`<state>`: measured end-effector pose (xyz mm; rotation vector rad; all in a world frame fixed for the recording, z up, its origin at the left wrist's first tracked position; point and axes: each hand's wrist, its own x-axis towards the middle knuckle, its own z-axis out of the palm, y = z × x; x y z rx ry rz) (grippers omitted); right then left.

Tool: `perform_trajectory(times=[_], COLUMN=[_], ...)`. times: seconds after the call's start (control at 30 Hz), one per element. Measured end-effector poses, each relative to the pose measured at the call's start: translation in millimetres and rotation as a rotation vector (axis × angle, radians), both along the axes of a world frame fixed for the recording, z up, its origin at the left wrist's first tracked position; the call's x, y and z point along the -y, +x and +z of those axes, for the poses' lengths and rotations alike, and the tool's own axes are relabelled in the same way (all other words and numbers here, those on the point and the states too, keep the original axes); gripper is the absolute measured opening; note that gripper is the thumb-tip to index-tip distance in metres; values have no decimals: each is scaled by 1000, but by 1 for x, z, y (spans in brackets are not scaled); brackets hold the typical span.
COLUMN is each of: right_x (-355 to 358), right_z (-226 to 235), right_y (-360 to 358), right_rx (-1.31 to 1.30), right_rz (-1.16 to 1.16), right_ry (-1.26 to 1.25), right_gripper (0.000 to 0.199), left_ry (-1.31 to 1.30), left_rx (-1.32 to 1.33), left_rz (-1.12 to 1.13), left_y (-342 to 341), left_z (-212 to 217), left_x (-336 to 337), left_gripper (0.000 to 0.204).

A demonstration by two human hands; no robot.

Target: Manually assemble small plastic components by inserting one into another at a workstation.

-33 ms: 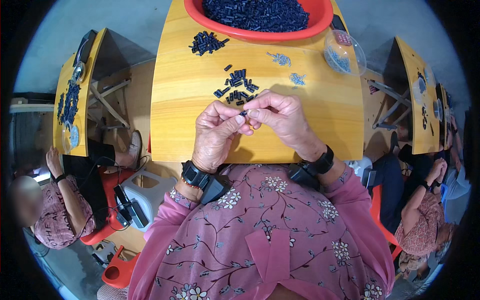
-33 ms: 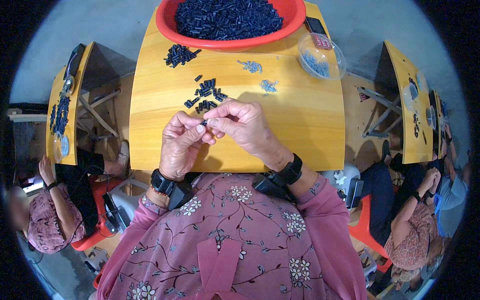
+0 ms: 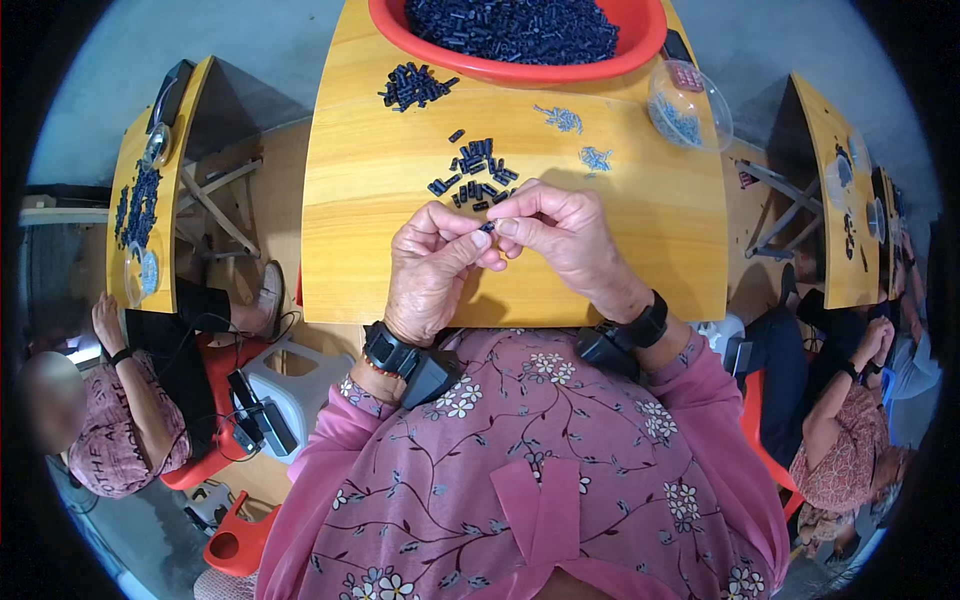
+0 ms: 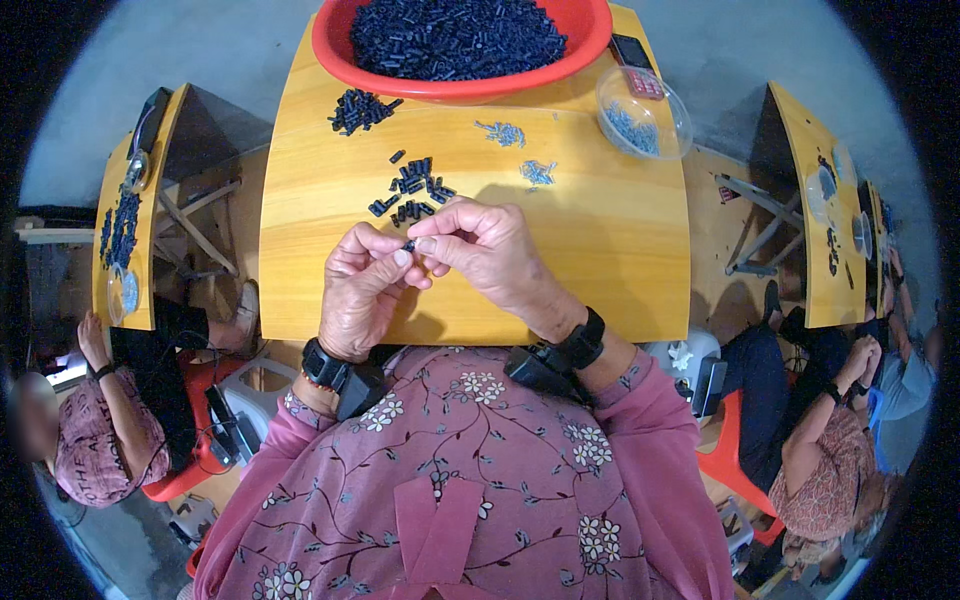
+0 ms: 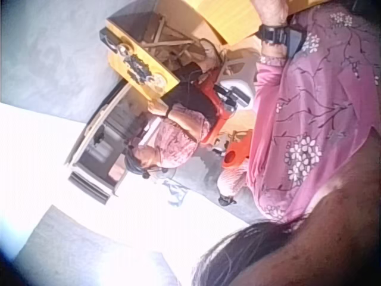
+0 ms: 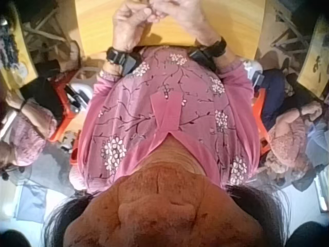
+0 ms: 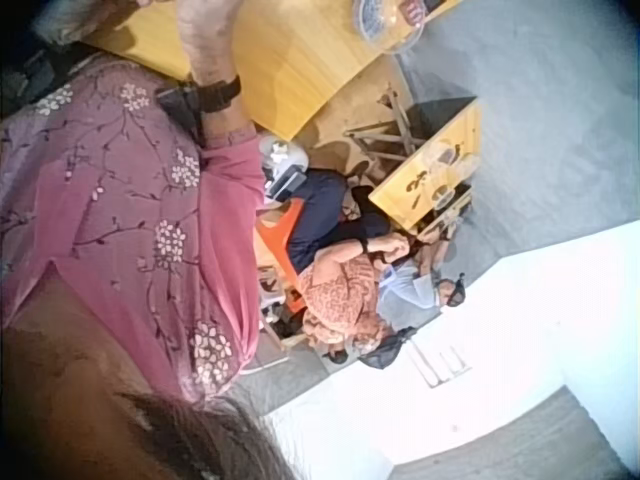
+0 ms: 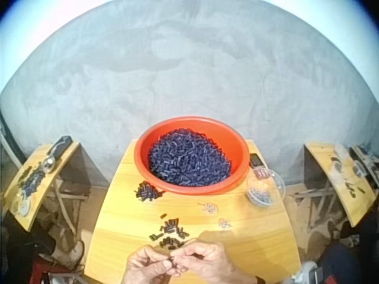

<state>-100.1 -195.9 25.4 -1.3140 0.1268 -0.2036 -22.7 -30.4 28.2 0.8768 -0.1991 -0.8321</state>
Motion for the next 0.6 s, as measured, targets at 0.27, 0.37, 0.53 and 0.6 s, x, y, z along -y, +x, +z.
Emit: perform_trajectory(times=[0.27,0.37,0.53,0.6], right_x=[1,0,0,0], right_z=[1,1,5,10], right_y=[0,-2,-6,-6], right_rx=[-32,-36,31,25], right_rz=[7,16,3,13], right_ry=[-2,30,-139,-181], right_gripper=[12,11,9,8], left_ry=[73,77,10,-23], left_rx=[173,174,92,85], left_rz=[58,64,36,26], left_y=[-2,-4,-6,-7], left_z=[-4,-4,-2,-2], left_x=[4,3,0,0], left_gripper=[12,12,12,12])
